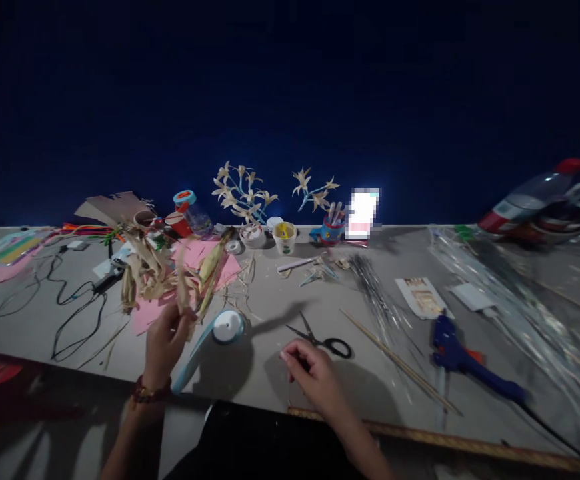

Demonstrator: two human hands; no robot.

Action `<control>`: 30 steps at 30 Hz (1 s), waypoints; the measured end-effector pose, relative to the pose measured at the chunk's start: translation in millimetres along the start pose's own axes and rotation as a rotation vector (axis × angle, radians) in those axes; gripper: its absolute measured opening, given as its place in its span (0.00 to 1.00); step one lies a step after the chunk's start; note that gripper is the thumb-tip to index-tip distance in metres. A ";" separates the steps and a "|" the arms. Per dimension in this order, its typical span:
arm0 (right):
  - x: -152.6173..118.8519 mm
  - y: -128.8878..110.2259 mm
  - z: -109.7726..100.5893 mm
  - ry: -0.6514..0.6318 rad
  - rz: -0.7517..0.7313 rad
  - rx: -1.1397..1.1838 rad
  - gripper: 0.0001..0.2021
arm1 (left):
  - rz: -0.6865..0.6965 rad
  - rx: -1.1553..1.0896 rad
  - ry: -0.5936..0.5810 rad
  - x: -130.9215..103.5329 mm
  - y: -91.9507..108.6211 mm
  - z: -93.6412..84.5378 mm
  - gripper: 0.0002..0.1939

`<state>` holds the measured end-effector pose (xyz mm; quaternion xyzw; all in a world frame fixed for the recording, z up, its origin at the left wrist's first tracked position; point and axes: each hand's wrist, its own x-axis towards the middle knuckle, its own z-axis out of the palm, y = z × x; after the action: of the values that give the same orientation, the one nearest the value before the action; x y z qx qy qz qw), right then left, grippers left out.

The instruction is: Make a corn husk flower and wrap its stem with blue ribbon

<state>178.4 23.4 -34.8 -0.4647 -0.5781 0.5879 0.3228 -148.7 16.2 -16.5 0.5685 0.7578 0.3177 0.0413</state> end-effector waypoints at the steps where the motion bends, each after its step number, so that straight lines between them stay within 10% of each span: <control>1: 0.4 -1.5 0.8 -0.010 -0.011 -0.016 0.17 | 0.028 0.125 -0.057 1.0 2.1 1.8 0.13; 6: -2.4 0.1 -2.1 0.017 -0.028 -0.037 0.18 | 0.135 0.291 -0.223 40.4 -5.0 -5.6 0.12; 14: -13.0 9.1 -6.0 0.058 0.040 0.018 0.20 | 0.030 0.472 -0.090 125.5 -39.6 -22.6 0.17; 30: -9.7 5.6 -5.4 0.021 -0.013 -0.063 0.17 | -0.113 0.595 -0.289 171.4 -38.9 -3.4 0.16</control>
<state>187.8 15.9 -38.1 -0.4772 -0.5959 0.5622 0.3178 -242.7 161.0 16.8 0.5519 0.8339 -0.0040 -0.0021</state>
